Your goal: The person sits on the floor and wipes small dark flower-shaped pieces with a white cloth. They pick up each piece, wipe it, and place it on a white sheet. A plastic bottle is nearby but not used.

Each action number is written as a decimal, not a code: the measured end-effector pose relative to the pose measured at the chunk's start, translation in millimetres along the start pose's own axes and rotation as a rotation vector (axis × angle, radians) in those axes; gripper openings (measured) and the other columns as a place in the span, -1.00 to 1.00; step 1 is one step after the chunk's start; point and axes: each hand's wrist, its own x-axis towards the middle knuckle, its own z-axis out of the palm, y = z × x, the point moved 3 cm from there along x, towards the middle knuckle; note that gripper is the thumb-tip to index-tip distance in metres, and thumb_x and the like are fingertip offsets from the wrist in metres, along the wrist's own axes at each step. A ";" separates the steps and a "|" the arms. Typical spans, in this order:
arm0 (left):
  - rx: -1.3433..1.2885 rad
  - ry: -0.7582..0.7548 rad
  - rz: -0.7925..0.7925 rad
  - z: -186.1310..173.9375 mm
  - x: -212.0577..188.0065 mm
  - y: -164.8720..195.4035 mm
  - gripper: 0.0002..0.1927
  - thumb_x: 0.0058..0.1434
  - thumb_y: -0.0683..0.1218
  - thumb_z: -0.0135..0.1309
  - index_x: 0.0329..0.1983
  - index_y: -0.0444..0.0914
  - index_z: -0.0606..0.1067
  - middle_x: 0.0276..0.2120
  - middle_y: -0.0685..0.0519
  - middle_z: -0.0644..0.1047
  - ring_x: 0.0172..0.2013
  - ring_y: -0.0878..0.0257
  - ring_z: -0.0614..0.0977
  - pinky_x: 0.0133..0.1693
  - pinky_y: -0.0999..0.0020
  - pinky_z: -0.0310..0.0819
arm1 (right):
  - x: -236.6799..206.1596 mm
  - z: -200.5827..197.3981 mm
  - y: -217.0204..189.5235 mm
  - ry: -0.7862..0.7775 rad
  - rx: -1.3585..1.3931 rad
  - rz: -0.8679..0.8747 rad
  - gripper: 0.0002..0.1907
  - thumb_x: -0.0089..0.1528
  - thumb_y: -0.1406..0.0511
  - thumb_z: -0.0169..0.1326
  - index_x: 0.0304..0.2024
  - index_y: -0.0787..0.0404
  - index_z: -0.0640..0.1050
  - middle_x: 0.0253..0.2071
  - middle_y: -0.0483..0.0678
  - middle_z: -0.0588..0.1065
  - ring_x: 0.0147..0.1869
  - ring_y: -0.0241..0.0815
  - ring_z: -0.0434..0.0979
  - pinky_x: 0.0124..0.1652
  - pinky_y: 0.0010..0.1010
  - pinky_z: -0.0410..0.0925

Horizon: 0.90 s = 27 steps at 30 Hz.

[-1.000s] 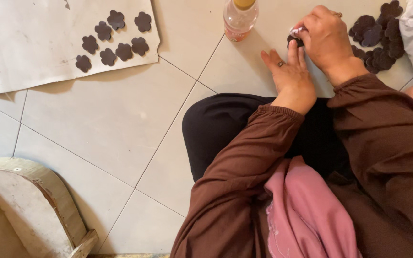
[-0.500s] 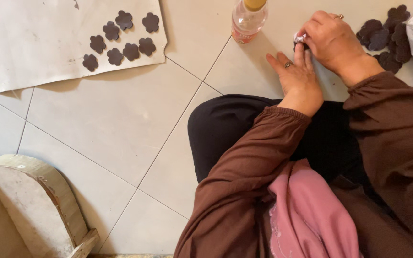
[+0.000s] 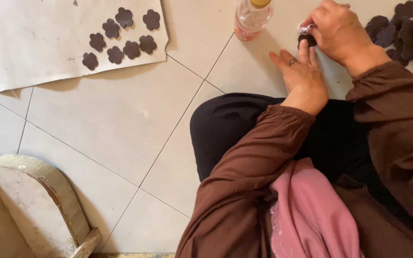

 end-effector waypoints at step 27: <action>0.045 0.061 0.015 9.5 5.5 1.1 -0.20 0.39 0.10 -0.15 0.57 -0.28 -0.11 0.56 -0.06 -0.16 0.35 -0.29 0.19 0.28 -0.54 -0.23 | -3.9 -5.9 -6.5 -0.028 0.063 0.182 -0.92 0.33 0.41 0.15 -0.16 0.21 0.65 -0.16 0.08 0.54 -0.09 0.07 0.56 0.02 -0.14 0.43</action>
